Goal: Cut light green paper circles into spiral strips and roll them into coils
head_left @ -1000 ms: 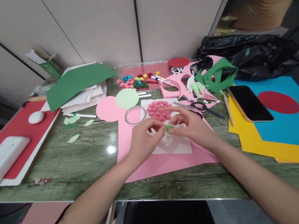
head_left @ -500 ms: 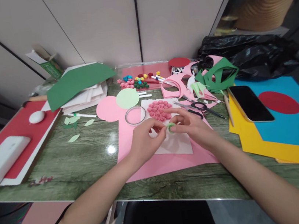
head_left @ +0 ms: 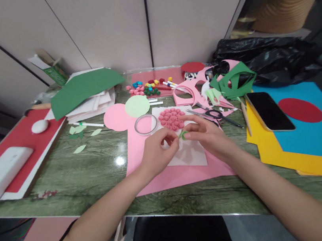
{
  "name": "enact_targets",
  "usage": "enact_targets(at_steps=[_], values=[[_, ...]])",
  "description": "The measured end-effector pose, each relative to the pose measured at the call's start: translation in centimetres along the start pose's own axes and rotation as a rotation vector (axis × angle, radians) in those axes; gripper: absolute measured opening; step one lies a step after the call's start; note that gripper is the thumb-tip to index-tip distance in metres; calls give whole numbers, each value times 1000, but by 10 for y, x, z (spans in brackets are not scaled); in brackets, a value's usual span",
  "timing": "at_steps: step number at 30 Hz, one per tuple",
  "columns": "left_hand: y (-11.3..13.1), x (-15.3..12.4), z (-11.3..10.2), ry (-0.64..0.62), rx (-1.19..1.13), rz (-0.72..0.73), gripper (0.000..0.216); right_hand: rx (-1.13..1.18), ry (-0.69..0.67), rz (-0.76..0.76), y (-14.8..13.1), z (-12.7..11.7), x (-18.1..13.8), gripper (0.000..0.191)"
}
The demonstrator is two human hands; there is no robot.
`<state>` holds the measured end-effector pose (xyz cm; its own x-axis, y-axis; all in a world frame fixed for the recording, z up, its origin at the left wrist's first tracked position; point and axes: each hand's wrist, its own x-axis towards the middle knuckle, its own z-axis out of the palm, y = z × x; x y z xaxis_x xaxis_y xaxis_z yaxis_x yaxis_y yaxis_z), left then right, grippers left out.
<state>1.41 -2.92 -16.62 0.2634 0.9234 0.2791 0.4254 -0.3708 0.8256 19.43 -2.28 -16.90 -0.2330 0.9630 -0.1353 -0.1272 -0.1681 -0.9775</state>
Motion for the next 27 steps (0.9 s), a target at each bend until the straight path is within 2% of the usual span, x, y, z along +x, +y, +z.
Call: enact_targets(at_steps=[4,8,15,19,27], values=[[-2,-1,3,-43,-2,-4,5,-17,-3,-48,0,1,0,46],[-1,0,2,-77,-20,-30,6,-183,14,-120,-4,4,-2,47],[-2,3,-4,-141,-146,-103,28,-469,104,-296,-9,10,-7,43],[-5,5,-3,-141,-119,-145,34,-609,142,-343,-10,10,-10,40],[-8,4,-1,-81,66,-11,32,-646,154,-330,-13,11,-11,37]])
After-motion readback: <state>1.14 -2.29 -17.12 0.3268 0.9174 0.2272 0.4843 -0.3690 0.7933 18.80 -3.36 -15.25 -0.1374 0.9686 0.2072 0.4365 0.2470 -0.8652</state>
